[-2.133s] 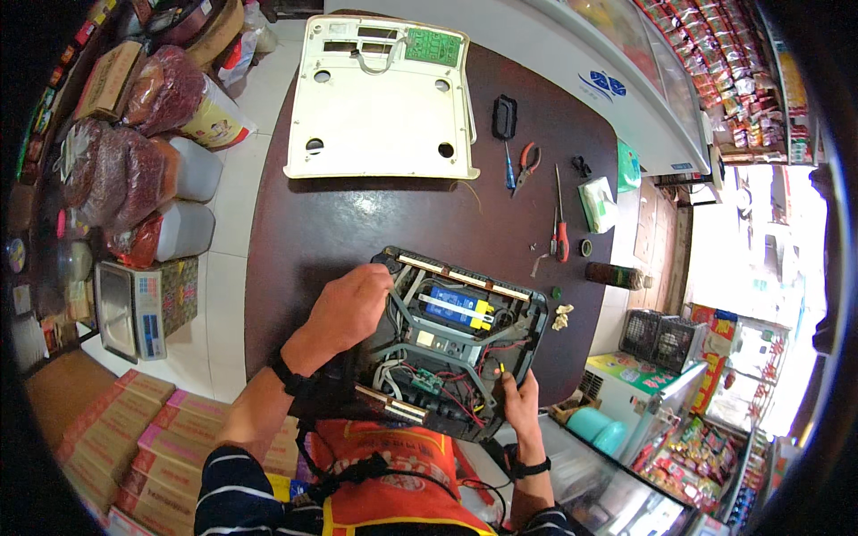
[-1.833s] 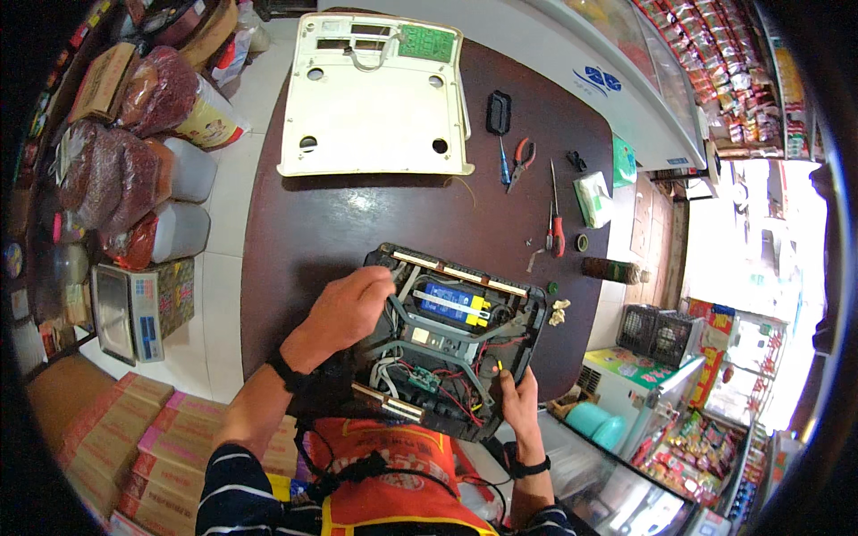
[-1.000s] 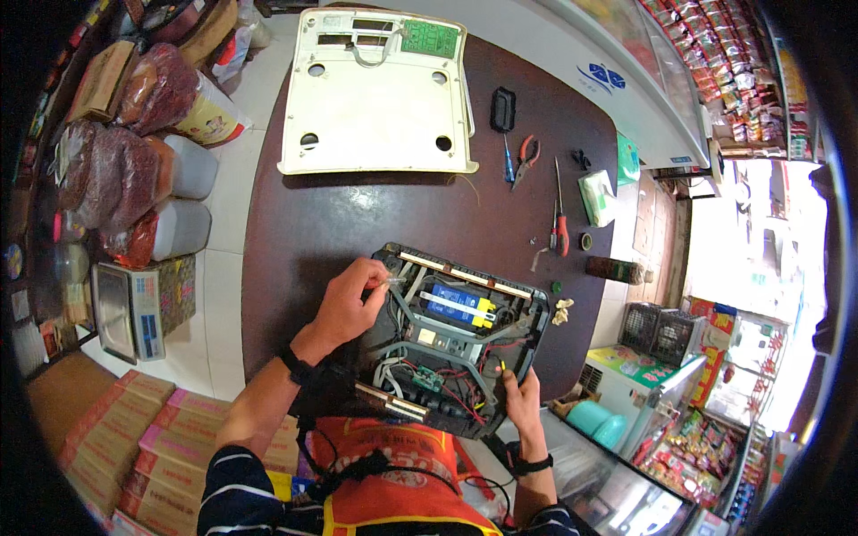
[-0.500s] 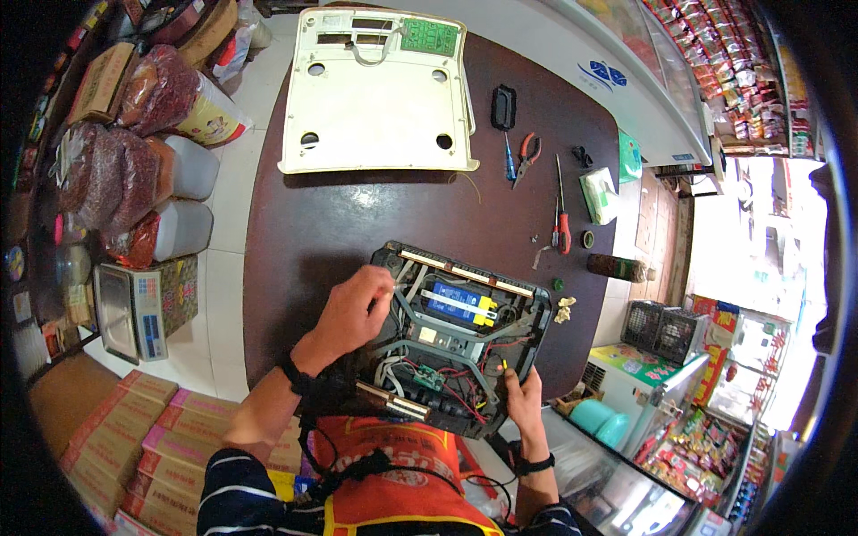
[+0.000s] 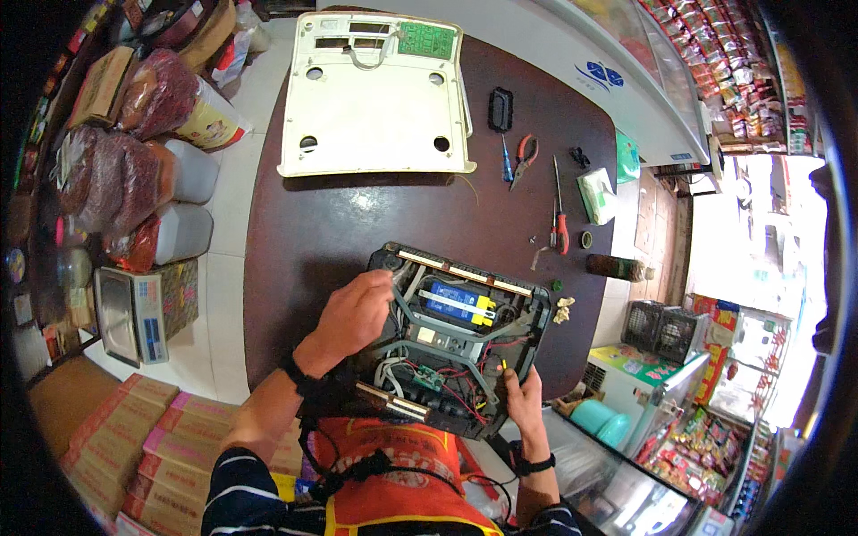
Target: The person disassembles a digital scale, removes the top cover, and manipulates internal components including wires and a circuit board. They use a cloth to wipe parts and handle tools such as pliers and a screwdriver. The person then retrieves a hairdryer from a nearby refrigerator and prepares to use it on the device.
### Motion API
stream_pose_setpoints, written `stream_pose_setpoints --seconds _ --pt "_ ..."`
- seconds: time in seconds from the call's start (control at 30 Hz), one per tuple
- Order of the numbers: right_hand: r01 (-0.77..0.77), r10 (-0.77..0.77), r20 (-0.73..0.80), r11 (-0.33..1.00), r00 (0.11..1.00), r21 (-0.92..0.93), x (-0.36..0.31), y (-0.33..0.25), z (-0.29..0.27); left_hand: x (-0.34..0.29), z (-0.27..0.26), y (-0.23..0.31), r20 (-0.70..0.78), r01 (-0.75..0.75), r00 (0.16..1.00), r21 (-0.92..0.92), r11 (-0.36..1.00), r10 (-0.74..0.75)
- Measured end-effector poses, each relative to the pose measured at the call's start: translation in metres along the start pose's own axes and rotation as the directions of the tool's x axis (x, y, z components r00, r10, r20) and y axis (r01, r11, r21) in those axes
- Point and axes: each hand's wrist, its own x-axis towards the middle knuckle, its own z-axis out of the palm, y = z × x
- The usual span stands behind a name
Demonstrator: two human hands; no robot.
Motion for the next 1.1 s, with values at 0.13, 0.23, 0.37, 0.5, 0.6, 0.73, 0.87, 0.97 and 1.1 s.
stream_pose_setpoints --seconds 0.13,0.23,0.37,0.5,0.6,0.73,0.87,0.97,1.1 --pt "-0.038 0.038 0.009 0.999 0.999 -0.019 -0.001 -0.002 0.0 -0.004 0.0 0.009 -0.008 0.052 0.999 -0.099 0.994 -0.053" --pt "-0.003 0.003 0.005 1.0 1.0 -0.022 0.0 -0.004 -0.001 -0.006 0.004 0.01 0.034 0.126 0.992 -0.094 0.988 -0.124" --pt "0.006 -0.006 0.006 0.999 1.0 -0.043 0.0 -0.002 -0.001 -0.005 -0.008 0.002 -0.081 0.063 0.995 -0.005 0.998 -0.064" --pt "-0.052 0.051 0.029 0.997 0.998 0.051 0.004 0.004 -0.001 0.012 -0.031 -0.017 -0.2 0.279 0.935 -0.101 0.955 -0.294" --pt "-0.05 0.046 0.045 0.994 0.998 0.097 0.006 0.011 -0.001 0.033 -0.029 -0.033 -0.061 0.313 0.946 -0.09 0.946 -0.319" --pt "-0.016 0.014 0.026 0.997 1.0 0.077 0.011 0.019 -0.001 0.045 -0.031 -0.046 -0.074 0.268 0.961 -0.021 0.963 -0.268" --pt "-0.076 0.072 0.053 0.993 0.996 0.085 0.013 0.022 -0.002 0.046 -0.033 -0.045 0.021 0.272 0.962 -0.021 0.962 -0.271" --pt "-0.036 0.031 0.062 0.997 0.998 0.07 0.014 0.023 -0.002 0.049 -0.029 -0.043 0.045 0.184 0.982 0.025 0.983 -0.185" --pt "-0.043 0.039 0.047 0.994 0.998 0.1 0.016 0.024 -0.002 0.05 -0.028 -0.042 -0.005 0.218 0.976 -0.016 0.976 -0.218"
